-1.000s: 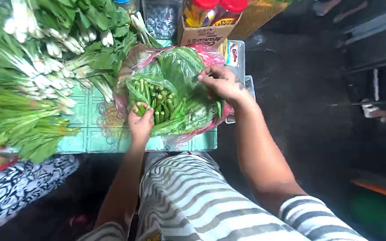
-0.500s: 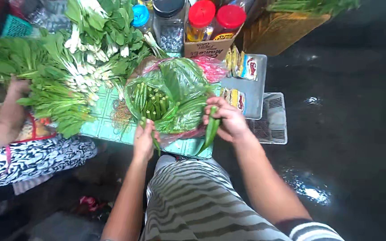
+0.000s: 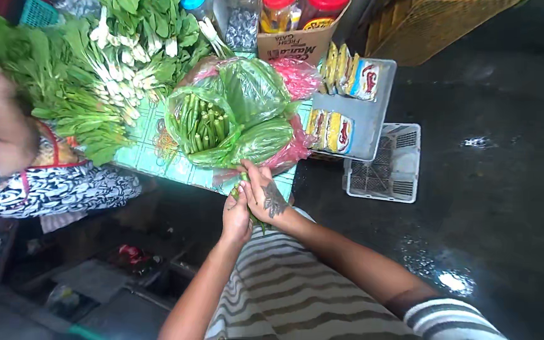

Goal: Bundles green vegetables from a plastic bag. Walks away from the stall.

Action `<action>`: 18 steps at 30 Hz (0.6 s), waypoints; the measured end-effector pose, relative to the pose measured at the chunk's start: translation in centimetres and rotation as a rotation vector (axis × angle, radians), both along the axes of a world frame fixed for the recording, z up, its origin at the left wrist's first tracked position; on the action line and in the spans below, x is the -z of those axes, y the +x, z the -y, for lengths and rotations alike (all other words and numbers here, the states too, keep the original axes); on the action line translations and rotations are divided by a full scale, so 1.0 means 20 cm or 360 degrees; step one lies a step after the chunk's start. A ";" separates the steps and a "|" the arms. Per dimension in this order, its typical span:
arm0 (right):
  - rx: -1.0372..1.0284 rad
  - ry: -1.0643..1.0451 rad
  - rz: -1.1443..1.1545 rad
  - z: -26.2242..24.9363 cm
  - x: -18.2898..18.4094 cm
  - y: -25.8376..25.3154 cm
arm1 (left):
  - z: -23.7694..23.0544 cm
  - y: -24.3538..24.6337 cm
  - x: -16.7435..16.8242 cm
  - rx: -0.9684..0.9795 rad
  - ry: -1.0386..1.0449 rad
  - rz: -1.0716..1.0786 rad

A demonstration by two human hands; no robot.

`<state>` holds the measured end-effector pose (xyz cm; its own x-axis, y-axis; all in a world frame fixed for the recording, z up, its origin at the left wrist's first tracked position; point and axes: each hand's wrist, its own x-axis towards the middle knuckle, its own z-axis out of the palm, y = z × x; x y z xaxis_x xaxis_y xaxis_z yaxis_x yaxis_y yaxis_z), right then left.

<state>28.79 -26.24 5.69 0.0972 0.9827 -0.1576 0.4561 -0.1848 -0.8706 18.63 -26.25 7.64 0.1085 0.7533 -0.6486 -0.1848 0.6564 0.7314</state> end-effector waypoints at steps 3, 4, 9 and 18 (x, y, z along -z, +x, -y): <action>0.0064 0.0010 -0.0364 0.05 0.03 0.03 | 0.02 0.02 0.01 -0.0042 0.0205 -0.0037; 0.0134 -0.0007 -0.0521 0.07 0.04 0.04 | 0.01 0.02 0.01 -0.0033 0.0275 -0.0049; 0.0369 0.0206 -0.0572 0.08 0.02 0.04 | -0.05 0.02 0.02 0.0066 0.0511 -0.0112; 0.0530 0.0190 -0.0875 -0.09 -0.10 0.15 | -0.28 -0.09 0.03 0.0689 0.0822 -0.0184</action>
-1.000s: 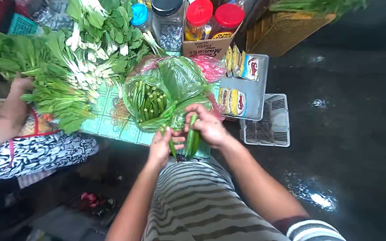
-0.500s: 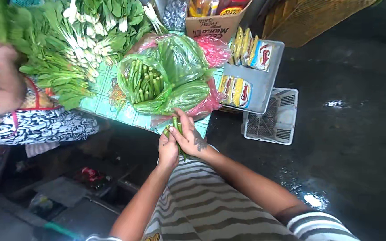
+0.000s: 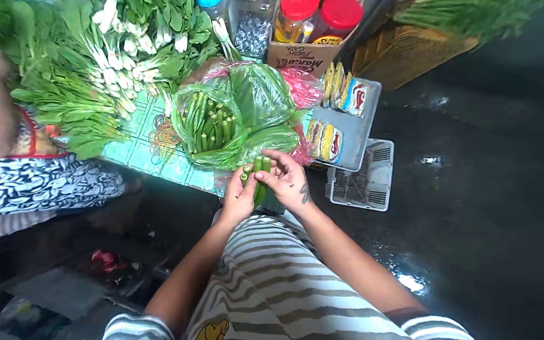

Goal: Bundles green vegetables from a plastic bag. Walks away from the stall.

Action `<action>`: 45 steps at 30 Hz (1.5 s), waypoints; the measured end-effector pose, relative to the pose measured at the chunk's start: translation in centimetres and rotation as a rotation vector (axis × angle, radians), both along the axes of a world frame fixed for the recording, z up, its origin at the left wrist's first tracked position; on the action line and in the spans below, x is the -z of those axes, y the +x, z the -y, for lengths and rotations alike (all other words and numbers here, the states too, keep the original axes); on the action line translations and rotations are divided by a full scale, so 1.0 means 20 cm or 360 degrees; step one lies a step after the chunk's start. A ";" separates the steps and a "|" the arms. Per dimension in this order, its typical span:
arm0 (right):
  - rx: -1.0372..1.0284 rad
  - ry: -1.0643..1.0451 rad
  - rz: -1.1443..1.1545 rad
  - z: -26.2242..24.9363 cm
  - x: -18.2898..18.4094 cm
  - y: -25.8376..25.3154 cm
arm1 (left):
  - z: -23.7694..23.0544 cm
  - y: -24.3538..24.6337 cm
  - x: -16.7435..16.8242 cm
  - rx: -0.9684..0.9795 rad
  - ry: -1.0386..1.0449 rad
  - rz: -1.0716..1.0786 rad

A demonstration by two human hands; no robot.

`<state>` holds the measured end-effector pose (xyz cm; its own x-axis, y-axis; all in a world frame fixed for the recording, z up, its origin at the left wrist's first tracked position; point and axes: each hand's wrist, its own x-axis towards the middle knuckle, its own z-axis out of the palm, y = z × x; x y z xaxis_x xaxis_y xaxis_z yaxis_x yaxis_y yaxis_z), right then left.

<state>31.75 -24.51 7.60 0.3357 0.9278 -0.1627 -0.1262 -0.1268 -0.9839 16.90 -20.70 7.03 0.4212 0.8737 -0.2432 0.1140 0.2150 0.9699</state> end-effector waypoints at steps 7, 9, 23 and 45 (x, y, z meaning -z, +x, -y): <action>-0.0155 -0.0223 0.0052 -0.08 -0.02 -0.05 | -0.17 -0.11 0.05 0.0195 0.0067 -0.0105; -0.0181 -0.0250 0.0018 -0.13 -0.04 -0.08 | -0.21 -0.14 0.05 0.0227 0.0061 -0.0089; -0.0193 -0.0289 -0.0038 -0.27 -0.10 -0.16 | -0.41 -0.28 0.08 0.0742 -0.0280 0.0655; -0.0410 0.0307 0.1217 -0.30 -0.21 -0.14 | -0.50 -0.24 -0.02 0.1003 0.0467 -0.0238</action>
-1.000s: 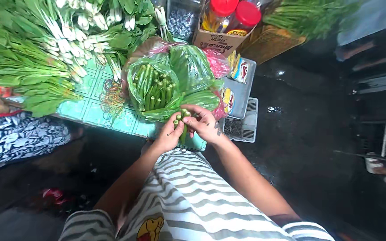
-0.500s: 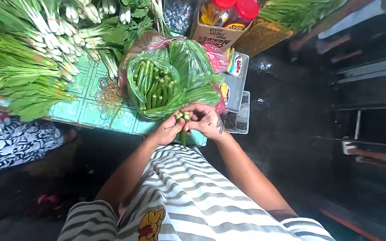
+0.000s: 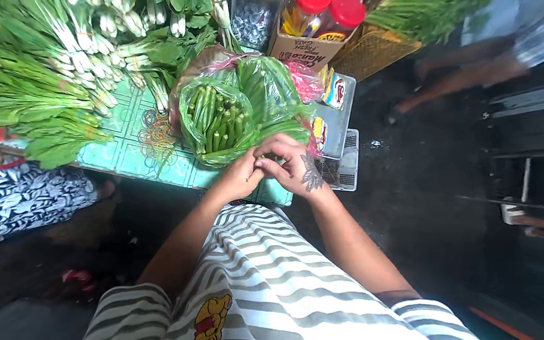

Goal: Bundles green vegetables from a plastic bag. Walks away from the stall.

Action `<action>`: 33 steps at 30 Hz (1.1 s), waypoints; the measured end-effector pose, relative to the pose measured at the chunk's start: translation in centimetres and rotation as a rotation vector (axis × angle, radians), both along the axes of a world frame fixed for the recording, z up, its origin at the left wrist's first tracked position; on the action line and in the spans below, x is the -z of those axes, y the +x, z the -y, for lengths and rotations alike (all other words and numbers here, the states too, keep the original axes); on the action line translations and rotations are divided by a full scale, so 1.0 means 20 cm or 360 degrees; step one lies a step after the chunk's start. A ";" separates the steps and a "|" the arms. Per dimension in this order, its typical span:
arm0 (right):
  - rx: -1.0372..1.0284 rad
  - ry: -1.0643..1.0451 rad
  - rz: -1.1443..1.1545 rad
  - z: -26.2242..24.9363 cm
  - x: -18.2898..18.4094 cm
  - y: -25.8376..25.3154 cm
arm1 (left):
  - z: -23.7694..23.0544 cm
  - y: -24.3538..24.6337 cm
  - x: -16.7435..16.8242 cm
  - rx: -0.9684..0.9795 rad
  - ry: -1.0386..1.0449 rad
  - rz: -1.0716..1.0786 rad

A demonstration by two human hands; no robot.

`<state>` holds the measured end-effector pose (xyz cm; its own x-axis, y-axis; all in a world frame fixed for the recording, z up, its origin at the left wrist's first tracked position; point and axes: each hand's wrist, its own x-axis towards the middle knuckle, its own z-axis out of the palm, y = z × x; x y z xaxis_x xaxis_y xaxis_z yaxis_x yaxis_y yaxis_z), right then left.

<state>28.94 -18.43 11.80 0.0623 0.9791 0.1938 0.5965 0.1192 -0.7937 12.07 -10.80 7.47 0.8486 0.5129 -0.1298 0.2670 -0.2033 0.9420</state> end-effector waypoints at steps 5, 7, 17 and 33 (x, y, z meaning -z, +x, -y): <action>0.0055 -0.0128 -0.0127 0.02 0.00 0.02 | 0.03 -0.01 0.02 -0.0128 0.0018 0.0035; -0.0046 -0.0226 -0.0110 0.02 -0.01 0.05 | 0.04 -0.01 0.00 -0.0099 0.0115 -0.0036; -0.0018 0.0068 0.0065 0.10 0.03 0.01 | 0.11 0.01 -0.10 -0.0205 0.0241 -0.0253; -0.0157 0.0136 0.0102 0.15 0.22 -0.06 | 0.25 0.03 -0.07 -0.0360 0.0288 -0.0482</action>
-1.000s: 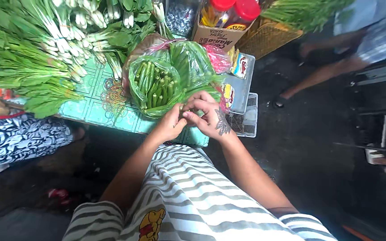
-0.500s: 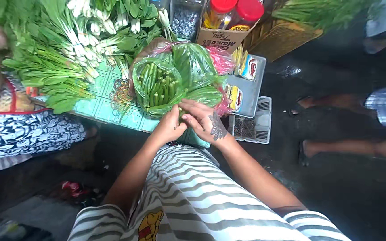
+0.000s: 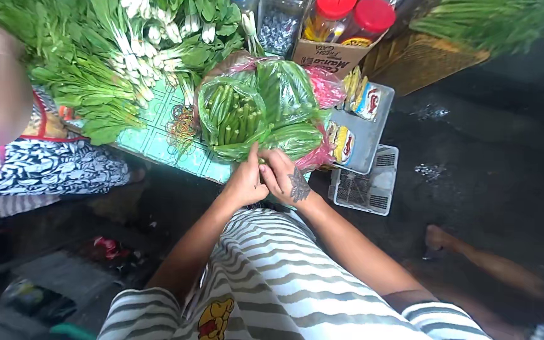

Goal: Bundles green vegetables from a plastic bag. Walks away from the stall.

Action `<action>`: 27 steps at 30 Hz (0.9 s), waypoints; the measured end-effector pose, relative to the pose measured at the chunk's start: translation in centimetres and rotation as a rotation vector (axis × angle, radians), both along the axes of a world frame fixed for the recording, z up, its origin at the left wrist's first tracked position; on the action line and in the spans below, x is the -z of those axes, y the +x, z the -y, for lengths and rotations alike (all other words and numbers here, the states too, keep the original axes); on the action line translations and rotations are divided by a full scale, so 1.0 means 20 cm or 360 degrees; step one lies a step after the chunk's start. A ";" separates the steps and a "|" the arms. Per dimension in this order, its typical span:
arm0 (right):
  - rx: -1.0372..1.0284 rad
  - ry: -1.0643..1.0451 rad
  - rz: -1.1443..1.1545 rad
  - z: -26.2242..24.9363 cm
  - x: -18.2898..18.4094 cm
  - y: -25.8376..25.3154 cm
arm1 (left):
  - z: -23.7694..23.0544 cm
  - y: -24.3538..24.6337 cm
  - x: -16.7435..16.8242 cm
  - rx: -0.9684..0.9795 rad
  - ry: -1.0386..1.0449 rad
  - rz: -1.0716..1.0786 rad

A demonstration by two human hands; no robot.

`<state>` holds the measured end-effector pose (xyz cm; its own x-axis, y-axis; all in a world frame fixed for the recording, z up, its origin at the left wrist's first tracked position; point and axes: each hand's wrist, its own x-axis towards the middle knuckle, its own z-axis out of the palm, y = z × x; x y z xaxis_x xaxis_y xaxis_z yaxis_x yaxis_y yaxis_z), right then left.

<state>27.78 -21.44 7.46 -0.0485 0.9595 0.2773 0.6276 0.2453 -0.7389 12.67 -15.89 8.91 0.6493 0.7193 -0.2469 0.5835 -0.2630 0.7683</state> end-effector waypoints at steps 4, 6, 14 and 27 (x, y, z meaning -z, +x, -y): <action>-0.0221 0.0132 -0.0055 -0.04 -0.07 0.02 | 0.02 -0.07 -0.08 -0.0021 -0.0240 0.0331; -0.0320 0.0174 -0.0103 -0.04 -0.10 0.03 | 0.02 -0.13 -0.10 0.0023 -0.0702 0.0609; -0.0680 0.0140 -0.0152 -0.04 -0.15 0.08 | 0.10 -0.16 -0.02 0.0034 -0.1075 0.0752; -0.0893 0.0272 0.0404 0.06 -0.23 0.06 | 0.25 -0.03 -0.10 0.0019 -0.0247 0.0067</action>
<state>28.98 -22.67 12.12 -0.6150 0.7124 0.3380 0.5199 0.6886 -0.5054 11.99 -20.83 10.89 0.6695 0.6671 -0.3268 0.5476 -0.1459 0.8239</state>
